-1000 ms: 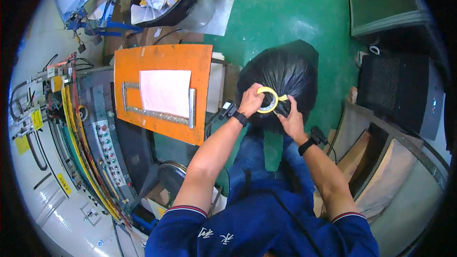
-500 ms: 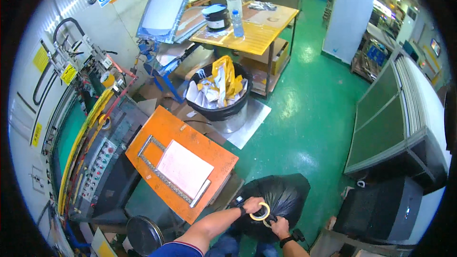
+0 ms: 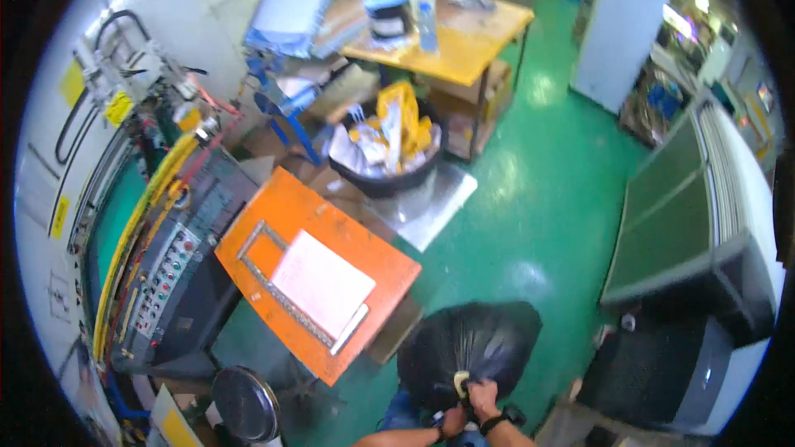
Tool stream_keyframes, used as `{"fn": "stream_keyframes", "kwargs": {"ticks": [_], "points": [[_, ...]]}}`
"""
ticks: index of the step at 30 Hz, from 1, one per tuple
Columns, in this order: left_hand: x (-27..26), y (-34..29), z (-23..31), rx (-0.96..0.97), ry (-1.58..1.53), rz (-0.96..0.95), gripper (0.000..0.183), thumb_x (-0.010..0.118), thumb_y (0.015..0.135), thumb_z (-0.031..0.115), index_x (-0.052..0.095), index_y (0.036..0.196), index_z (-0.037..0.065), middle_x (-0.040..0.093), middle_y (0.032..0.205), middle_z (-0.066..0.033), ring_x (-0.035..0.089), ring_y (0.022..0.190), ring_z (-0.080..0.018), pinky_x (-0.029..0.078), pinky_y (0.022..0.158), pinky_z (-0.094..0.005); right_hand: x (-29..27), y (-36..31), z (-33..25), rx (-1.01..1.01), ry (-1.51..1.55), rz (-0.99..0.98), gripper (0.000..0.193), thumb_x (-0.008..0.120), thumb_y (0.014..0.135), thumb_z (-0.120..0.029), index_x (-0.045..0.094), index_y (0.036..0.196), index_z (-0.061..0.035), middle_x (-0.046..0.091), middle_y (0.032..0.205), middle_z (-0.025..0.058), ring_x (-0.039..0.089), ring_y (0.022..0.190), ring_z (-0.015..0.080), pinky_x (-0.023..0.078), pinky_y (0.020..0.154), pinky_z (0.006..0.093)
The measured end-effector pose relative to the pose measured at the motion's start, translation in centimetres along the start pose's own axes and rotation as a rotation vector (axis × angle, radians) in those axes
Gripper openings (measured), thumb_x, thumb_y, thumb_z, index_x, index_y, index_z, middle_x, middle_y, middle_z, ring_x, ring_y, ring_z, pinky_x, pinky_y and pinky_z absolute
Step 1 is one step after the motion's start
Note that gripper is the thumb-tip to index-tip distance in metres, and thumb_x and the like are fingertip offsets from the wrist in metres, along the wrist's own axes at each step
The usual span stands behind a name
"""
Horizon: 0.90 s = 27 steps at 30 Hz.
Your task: The recorder removes full trash bags from bins, ties them, and consolidates waste at a printing workstation.
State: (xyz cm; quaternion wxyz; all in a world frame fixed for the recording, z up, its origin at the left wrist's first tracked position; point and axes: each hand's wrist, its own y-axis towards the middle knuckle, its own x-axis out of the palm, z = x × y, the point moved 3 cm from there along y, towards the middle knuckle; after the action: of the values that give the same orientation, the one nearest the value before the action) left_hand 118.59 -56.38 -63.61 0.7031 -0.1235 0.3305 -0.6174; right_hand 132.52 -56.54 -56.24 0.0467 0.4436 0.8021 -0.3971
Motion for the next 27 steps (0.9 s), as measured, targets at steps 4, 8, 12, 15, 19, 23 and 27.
{"fn": "stream_keyframes", "kwargs": {"ticks": [4, 8, 12, 15, 19, 23, 27], "points": [[1.8, 6.1, -0.9, 0.233, -0.372, -0.117, 0.038, 0.05, 0.089, 0.024, 0.049, 0.123, 0.008, 0.055, 0.116, -0.0141, 0.054, 0.105, -0.0244, 0.043, 0.089, -0.0399, 0.3, 0.6, -2.8, -0.346, -0.142, 0.167, 0.036, 0.055, 0.083, -0.026, 0.059, 0.105, 0.0022, 0.06, 0.101, 0.025, 0.053, 0.1, 0.0417, 0.041, 0.085, 0.0516], [-1.3, 5.0, 0.1, 0.176, -0.252, -0.603, 0.041, 0.054, 0.089, 0.031, 0.054, 0.122, 0.006, 0.056, 0.122, -0.0114, 0.052, 0.109, -0.0191, 0.041, 0.095, -0.0377, -0.5, 1.3, -4.6, -0.225, 0.019, 0.015, 0.032, 0.062, 0.08, -0.017, 0.061, 0.107, -0.0012, 0.063, 0.094, 0.025, 0.06, 0.091, 0.0406, 0.047, 0.078, 0.0445], [-14.5, 3.8, 8.8, 0.074, 0.33, -0.685, 0.027, 0.061, 0.083, 0.017, 0.064, 0.105, 0.002, 0.066, 0.089, -0.0111, 0.063, 0.082, -0.0201, 0.05, 0.078, -0.0341, -1.6, 1.5, -1.0, -0.145, 0.112, 0.075, 0.029, 0.063, 0.078, -0.009, 0.062, 0.106, -0.0003, 0.065, 0.09, 0.0215, 0.064, 0.086, 0.0361, 0.049, 0.075, 0.0393], [-17.9, 6.5, 14.7, 0.051, 0.261, -0.424, 0.026, 0.067, 0.077, 0.011, 0.064, 0.1, 0.001, 0.065, 0.079, -0.0105, 0.063, 0.071, -0.0183, 0.05, 0.067, -0.0298, -1.2, -0.1, -1.4, -0.142, 0.193, 0.048, 0.03, 0.064, 0.077, -0.011, 0.061, 0.105, -0.0036, 0.064, 0.093, 0.0232, 0.061, 0.084, 0.0415, 0.049, 0.074, 0.0465], [-9.2, 11.7, 20.7, 0.564, 0.539, -0.39, 0.043, 0.074, 0.071, 0.021, 0.059, 0.108, 0.005, 0.063, 0.091, -0.015, 0.062, 0.085, -0.0307, 0.049, 0.073, -0.0382, 2.3, -1.1, 1.4, -0.085, 0.091, 0.077, 0.022, 0.065, 0.075, -0.016, 0.062, 0.089, 0.0008, 0.063, 0.088, 0.0242, 0.059, 0.082, 0.043, 0.047, 0.071, 0.0514], [-5.4, 14.1, 14.4, 0.618, 1.02, -0.375, 0.031, 0.067, 0.069, 0.016, 0.063, 0.098, 0.007, 0.061, 0.092, -0.0167, 0.06, 0.09, -0.0341, 0.05, 0.075, -0.0429, 2.3, -2.4, 0.6, -0.139, 0.188, 0.078, 0.021, 0.068, 0.073, -0.018, 0.063, 0.081, 0.0006, 0.063, 0.083, 0.0246, 0.06, 0.081, 0.0424, 0.048, 0.071, 0.0508], [-6.2, 15.5, 19.8, 0.596, 0.904, -0.434, 0.019, 0.055, 0.071, 0.003, 0.062, 0.089, 0.008, 0.061, 0.073, -0.0208, 0.061, 0.07, -0.0402, 0.048, 0.062, -0.0474, -1.4, -4.5, 0.4, -0.101, 0.114, 0.162, 0.035, 0.065, 0.076, -0.01, 0.054, 0.108, -0.0008, 0.063, 0.091, 0.0231, 0.061, 0.085, 0.0404, 0.049, 0.075, 0.0471]]}}
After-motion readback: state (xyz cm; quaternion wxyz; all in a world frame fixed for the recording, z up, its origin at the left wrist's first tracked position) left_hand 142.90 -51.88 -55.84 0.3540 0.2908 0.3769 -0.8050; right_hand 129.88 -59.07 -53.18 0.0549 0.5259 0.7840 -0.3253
